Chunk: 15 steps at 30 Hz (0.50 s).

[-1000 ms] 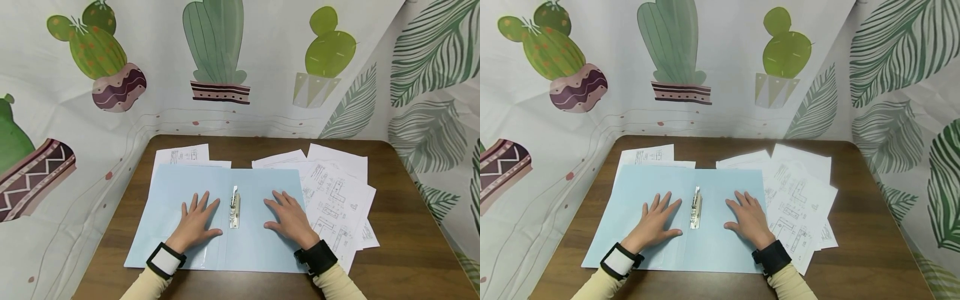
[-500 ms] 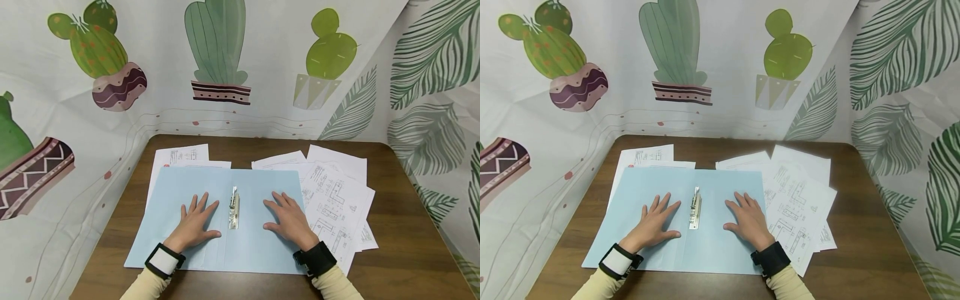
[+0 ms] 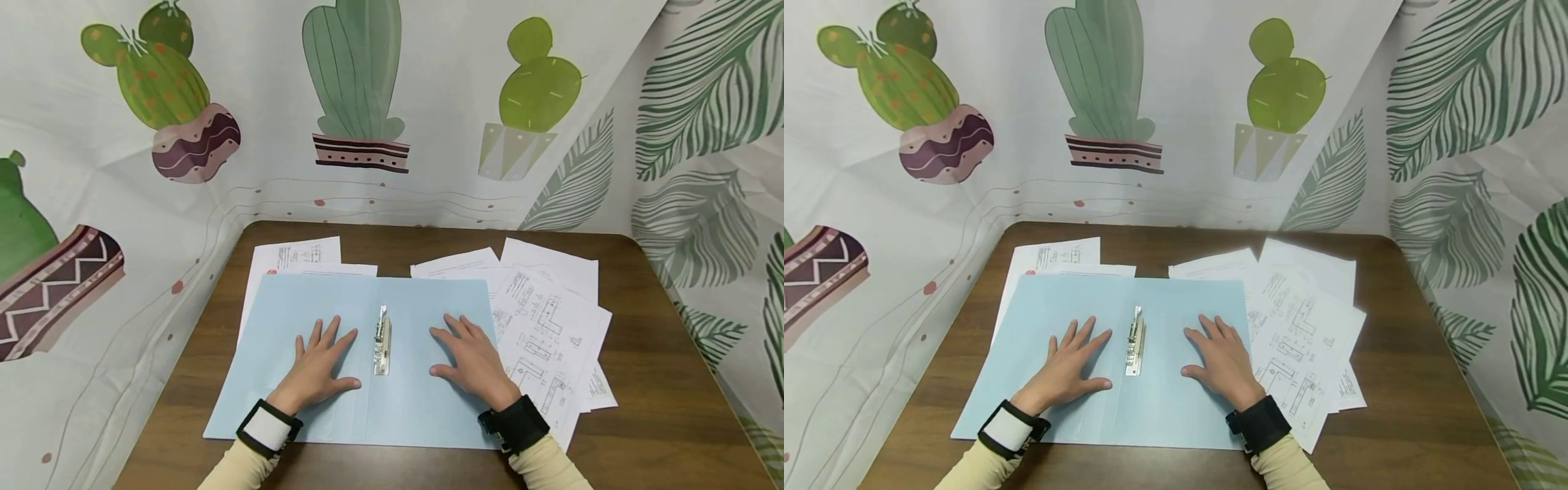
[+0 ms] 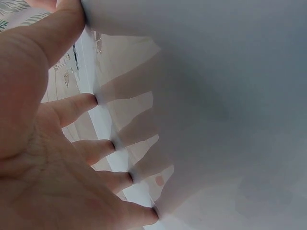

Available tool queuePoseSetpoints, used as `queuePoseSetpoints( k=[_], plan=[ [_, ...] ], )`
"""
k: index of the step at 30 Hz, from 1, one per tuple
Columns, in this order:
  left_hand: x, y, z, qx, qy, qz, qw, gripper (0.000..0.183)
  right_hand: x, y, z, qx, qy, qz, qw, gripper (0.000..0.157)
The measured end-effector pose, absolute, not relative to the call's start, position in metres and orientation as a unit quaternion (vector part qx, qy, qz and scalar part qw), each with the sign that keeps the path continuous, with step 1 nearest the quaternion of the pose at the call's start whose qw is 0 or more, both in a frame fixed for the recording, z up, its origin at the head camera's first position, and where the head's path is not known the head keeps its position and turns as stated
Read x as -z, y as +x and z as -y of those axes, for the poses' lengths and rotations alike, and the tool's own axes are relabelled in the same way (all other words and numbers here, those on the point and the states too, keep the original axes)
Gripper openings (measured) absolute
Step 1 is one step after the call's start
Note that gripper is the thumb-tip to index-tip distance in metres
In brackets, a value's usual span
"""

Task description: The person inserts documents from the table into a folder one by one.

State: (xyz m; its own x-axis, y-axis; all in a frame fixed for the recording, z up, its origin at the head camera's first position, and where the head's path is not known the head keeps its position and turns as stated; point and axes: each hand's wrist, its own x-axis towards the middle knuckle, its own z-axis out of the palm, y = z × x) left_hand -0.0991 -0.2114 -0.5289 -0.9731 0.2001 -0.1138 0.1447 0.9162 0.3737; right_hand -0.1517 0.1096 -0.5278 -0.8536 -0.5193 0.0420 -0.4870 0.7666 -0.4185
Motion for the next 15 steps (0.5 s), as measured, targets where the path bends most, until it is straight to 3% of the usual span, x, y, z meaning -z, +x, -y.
queuePoseSetpoints(
  k=[15],
  plan=[
    [0.5291, -0.0971, 0.2109, -0.188, 0.086, -0.976, 0.072, 0.095, 0.5178, -0.1534, -0.1151, 0.241, -0.282, -0.928, 0.034, 0.07]
  ],
)
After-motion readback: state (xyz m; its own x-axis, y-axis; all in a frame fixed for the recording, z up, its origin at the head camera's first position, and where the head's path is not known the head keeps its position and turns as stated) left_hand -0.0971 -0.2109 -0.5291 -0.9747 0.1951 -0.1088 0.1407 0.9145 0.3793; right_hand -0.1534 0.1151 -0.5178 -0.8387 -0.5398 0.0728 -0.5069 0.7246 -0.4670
